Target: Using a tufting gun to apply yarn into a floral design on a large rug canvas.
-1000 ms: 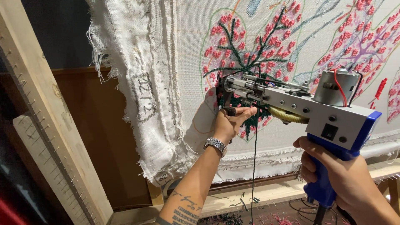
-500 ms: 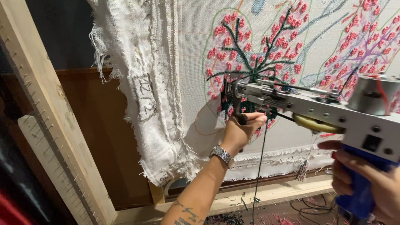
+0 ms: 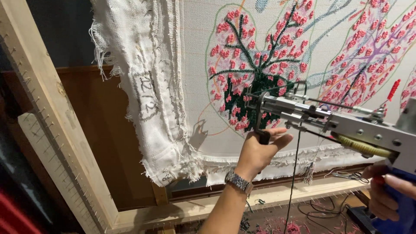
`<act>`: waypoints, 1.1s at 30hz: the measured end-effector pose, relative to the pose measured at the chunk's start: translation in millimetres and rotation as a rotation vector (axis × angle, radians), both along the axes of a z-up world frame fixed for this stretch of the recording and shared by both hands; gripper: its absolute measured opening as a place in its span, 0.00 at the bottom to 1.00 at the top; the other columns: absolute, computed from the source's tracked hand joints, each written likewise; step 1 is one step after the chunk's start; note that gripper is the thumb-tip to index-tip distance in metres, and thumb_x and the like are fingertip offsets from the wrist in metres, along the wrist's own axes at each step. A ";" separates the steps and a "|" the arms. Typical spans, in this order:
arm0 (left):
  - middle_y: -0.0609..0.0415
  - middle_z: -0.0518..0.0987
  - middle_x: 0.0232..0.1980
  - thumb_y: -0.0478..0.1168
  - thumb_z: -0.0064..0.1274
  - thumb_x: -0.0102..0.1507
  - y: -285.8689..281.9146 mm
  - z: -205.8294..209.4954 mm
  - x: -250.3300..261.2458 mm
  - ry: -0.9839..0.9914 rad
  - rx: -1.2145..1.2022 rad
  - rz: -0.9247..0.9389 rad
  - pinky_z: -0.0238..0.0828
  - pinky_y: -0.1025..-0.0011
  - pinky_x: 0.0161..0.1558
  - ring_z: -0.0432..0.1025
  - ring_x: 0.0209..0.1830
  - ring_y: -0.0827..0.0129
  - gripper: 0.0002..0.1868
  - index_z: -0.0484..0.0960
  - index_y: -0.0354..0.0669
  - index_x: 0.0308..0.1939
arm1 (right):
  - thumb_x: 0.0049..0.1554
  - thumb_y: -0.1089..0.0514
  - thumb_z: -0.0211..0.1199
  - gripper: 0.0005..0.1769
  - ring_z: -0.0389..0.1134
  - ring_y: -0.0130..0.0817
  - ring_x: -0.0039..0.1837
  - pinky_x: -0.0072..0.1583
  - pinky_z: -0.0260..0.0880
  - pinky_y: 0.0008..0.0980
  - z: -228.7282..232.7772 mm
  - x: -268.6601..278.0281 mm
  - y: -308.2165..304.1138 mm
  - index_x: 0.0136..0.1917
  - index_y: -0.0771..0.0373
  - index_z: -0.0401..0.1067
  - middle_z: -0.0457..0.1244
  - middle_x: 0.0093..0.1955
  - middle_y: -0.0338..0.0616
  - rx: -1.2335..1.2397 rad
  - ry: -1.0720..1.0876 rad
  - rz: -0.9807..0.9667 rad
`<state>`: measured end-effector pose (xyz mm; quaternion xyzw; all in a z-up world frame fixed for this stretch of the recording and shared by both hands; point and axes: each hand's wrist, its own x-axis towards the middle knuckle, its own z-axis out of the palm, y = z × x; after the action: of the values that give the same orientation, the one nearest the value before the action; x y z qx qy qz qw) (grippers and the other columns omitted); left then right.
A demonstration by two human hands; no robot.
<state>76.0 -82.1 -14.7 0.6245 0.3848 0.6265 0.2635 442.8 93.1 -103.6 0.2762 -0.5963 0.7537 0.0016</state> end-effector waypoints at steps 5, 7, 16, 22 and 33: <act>0.50 0.86 0.55 0.45 0.68 0.60 -1.2 -25.4 -2.5 -0.190 -0.128 -0.103 0.62 0.79 0.21 0.70 0.29 0.74 0.29 0.80 0.27 0.57 | 0.72 0.51 0.48 0.27 0.57 0.40 0.23 0.29 0.61 0.46 -47.5 26.9 -50.6 0.69 0.79 0.56 0.55 0.27 0.48 -0.180 -0.036 -1.098; 0.49 0.86 0.53 0.46 0.68 0.59 4.2 -37.8 -5.2 -0.176 -0.097 -0.129 0.64 0.79 0.20 0.74 0.32 0.76 0.32 0.81 0.29 0.62 | 0.69 0.52 0.51 0.27 0.54 0.38 0.22 0.27 0.58 0.42 -53.9 20.5 -56.4 0.68 0.80 0.59 0.54 0.25 0.47 -0.226 -0.039 -1.185; 0.50 0.86 0.49 0.47 0.68 0.58 8.1 -39.0 -19.9 -0.119 -0.397 -0.126 0.60 0.79 0.18 0.69 0.21 0.82 0.35 0.73 0.35 0.64 | 0.63 0.58 0.56 0.27 0.59 0.46 0.24 0.28 0.57 0.43 -71.8 13.3 -20.2 0.66 0.83 0.58 0.54 0.26 0.54 -0.077 -0.181 -1.282; 0.60 0.85 0.32 0.48 0.62 0.62 8.8 -34.1 -24.3 -0.086 -0.336 -0.232 0.45 0.81 0.15 0.52 0.11 0.88 0.18 0.87 0.46 0.53 | 0.63 0.59 0.55 0.26 0.59 0.44 0.24 0.28 0.62 0.45 -57.8 4.1 -19.6 0.66 0.82 0.59 0.57 0.25 0.54 -0.043 -0.115 -1.213; 0.61 0.88 0.40 0.56 0.56 0.64 8.4 -31.1 -22.4 -0.134 -0.334 -0.102 0.59 0.82 0.17 0.61 0.13 0.84 0.21 0.88 0.46 0.50 | 0.62 0.62 0.57 0.22 0.53 0.40 0.27 0.28 0.53 0.40 6.5 -42.5 -116.3 0.64 0.84 0.66 0.52 0.27 0.52 -0.166 -0.188 -1.609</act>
<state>53.6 -73.7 -45.9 0.5475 0.4328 0.5802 0.4199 400.3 -23.2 -97.2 -0.3023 -0.5519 0.5839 0.5129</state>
